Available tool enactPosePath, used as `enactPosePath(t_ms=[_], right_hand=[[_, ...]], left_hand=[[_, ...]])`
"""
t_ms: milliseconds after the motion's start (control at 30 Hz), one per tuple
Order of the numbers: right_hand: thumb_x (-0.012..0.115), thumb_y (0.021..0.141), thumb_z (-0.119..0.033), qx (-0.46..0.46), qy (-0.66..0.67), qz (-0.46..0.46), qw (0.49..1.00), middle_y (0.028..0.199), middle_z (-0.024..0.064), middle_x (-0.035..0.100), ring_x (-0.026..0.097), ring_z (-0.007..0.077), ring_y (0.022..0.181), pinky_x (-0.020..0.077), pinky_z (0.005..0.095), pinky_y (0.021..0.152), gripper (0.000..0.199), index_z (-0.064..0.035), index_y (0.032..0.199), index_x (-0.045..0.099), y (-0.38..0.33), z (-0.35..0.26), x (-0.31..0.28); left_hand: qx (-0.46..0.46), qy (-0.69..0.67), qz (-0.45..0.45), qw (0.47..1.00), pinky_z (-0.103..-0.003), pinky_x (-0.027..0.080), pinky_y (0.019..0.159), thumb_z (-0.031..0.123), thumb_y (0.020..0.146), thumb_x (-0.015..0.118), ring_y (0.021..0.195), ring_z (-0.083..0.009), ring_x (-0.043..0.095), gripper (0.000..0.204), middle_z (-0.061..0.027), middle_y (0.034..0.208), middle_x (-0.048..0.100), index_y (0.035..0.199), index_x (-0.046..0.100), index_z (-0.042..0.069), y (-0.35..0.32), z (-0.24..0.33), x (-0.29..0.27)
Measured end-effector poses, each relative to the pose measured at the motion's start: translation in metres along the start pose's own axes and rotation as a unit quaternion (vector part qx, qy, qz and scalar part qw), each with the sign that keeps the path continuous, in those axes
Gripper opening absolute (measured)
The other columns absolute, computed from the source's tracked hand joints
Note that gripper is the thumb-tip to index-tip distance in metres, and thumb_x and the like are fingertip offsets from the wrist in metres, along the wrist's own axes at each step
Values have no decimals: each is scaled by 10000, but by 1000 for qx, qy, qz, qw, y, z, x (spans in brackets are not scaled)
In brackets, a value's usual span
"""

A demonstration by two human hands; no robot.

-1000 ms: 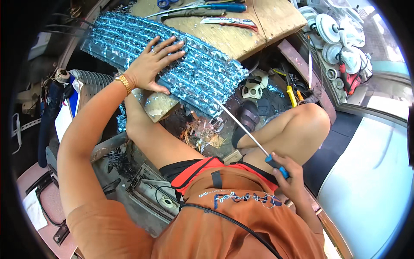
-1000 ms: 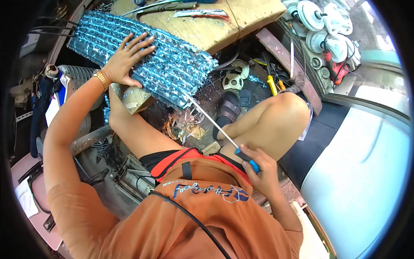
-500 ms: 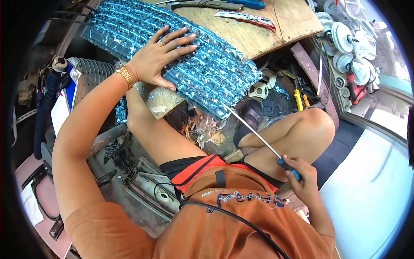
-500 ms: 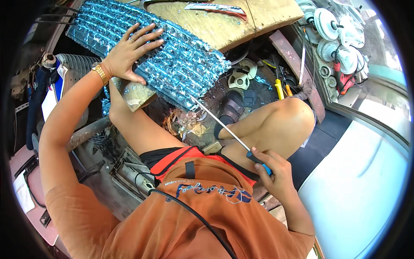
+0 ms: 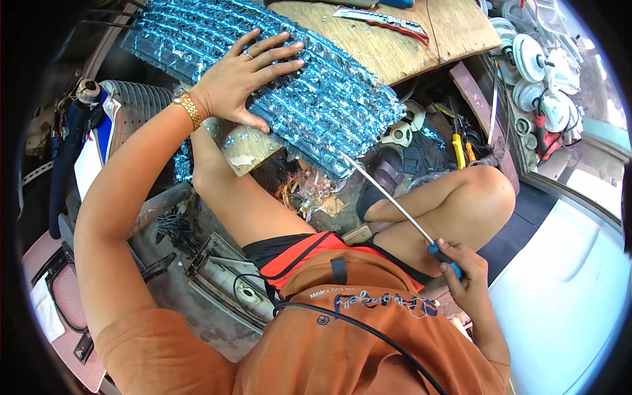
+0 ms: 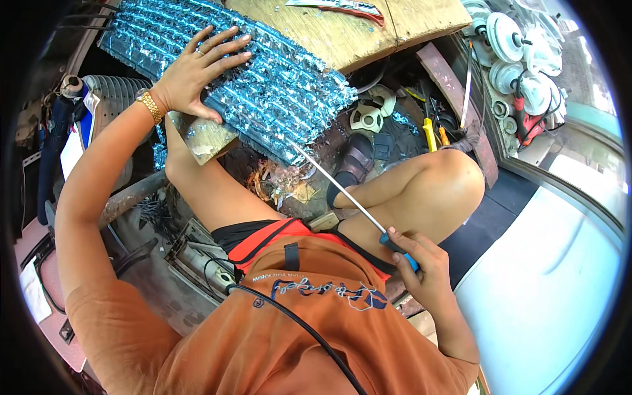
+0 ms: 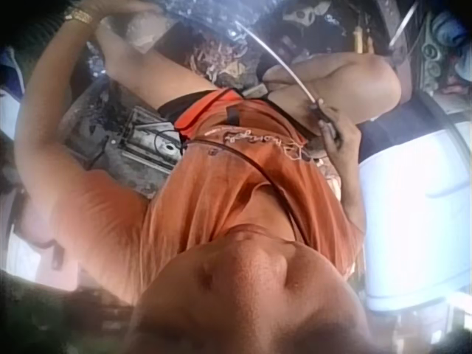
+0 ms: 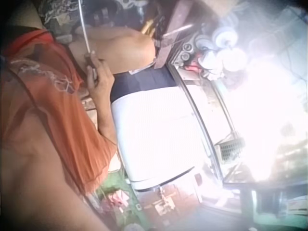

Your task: The person uses a screwdriver and hands to pry apart layers of a blue metal heat exchanger or filter component.

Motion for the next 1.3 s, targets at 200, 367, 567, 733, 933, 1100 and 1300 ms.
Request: enactPosePath(t_ms=[200, 367, 567, 733, 933, 1100, 1300], right_hand=[[736, 839, 77, 11, -17, -18, 1000, 1050, 159, 733, 718, 272, 840, 563, 334, 742, 485, -42, 1310, 723, 2, 0, -2], [740, 841, 74, 2, -27, -22, 999, 1053, 160, 732, 716, 268, 832, 562, 329, 733, 493, -47, 1318, 721, 4, -5, -4], [738, 839, 85, 4, -29, -24, 999, 1050, 157, 729, 711, 265, 823, 559, 330, 719, 500, -47, 1321, 718, 8, -6, -5], [729, 842, 97, 4, -24, -19, 1000, 1046, 148, 726, 709, 267, 806, 560, 336, 700, 500, -53, 1318, 720, 14, -14, -5], [731, 843, 103, 39, -56, -68, 995, 1050, 152, 718, 716, 281, 791, 557, 338, 662, 483, -34, 1305, 699, 16, -33, -4], [718, 921, 59, 124, -4, -80, 989, 1066, 191, 744, 750, 288, 930, 565, 334, 800, 380, 8, 1294, 664, 12, -27, 14], [688, 924, 25, 158, 126, -21, 979, 1261, 207, 747, 749, 292, 1090, 545, 355, 967, 349, 35, 1273, 683, 3, 22, 24]], left_hand=[[-6, -1, -4, 1000, -576, 78, 1321, 1049, 705, 441, 1626, -313, 200, 1250, -66, 1751, 276, 1662, 355, 250, -1, 0, 2], [-5, -3, -2, 1000, -572, 71, 1324, 1051, 696, 448, 1626, -304, 203, 1255, -59, 1749, 281, 1661, 358, 254, -1, 0, 3], [-6, -1, -9, 1000, -574, 75, 1320, 1048, 707, 441, 1624, -306, 209, 1247, -59, 1746, 289, 1661, 360, 249, -1, -2, 2], [-2, -8, -5, 1000, -579, 78, 1317, 1038, 716, 447, 1624, -315, 211, 1234, -66, 1744, 294, 1653, 378, 238, 1, -4, 2], [-16, -27, -18, 999, -587, 82, 1310, 1028, 731, 432, 1621, -334, 216, 1218, -79, 1743, 297, 1648, 390, 228, 1, 3, 1], [-14, -24, -15, 1000, -593, 83, 1308, 1011, 751, 428, 1620, -339, 219, 1203, -85, 1743, 298, 1649, 387, 211, 2, 4, -1], [-1, -28, 17, 999, -594, 123, 1303, 964, 705, 555, 1619, -310, 232, 1222, -54, 1740, 311, 1657, 366, 221, 4, 0, -2]])
Point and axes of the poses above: each hand's wrist, its own y-axis towards the middle knuckle, its own x-axis out of the palm, z = x × y, the point moved 5 cm from there along y, towards the middle knuckle
